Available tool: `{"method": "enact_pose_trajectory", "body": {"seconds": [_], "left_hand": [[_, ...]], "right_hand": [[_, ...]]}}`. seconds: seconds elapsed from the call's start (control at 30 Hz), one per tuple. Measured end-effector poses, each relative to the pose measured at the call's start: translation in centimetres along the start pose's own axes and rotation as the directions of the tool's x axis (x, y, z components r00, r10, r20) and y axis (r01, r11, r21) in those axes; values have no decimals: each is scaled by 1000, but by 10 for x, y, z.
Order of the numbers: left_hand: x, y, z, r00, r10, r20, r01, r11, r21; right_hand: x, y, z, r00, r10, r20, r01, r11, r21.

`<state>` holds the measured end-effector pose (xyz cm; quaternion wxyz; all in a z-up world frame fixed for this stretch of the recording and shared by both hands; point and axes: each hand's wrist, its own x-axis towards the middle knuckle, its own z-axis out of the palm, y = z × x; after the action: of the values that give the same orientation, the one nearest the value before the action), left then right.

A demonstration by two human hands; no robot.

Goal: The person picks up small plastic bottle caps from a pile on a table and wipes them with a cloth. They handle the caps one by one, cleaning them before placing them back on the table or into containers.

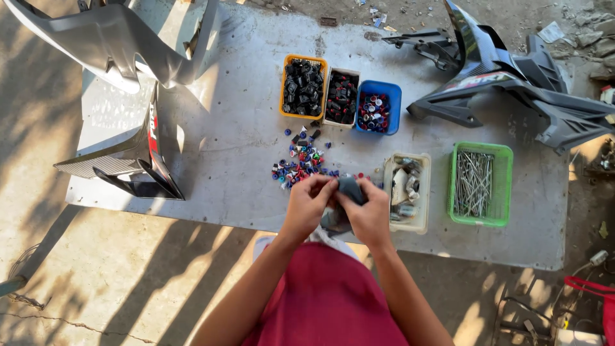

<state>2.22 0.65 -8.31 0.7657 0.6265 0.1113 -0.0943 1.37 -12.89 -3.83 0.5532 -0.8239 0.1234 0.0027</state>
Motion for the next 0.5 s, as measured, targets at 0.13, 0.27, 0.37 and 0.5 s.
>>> {"method": "enact_pose_trajectory", "body": {"seconds": [0.13, 0.27, 0.37, 0.5], "left_hand": [[9, -21, -12, 983, -172, -62, 162, 977, -136], [44, -56, -29, 939, -323, -117, 291, 929, -231], [96, -107, -38, 896, -425, -129, 369, 874, -317], [169, -169, -40, 896, -402, -189, 366, 909, -199]], "right_hand": [[23, 19, 6, 986, 161, 51, -169, 960, 224], [64, 100, 17, 932, 362, 15, -334, 840, 427], [103, 150, 43, 885, 451, 116, -458, 798, 393], [145, 201, 90, 855, 500, 139, -513, 774, 371]]}}
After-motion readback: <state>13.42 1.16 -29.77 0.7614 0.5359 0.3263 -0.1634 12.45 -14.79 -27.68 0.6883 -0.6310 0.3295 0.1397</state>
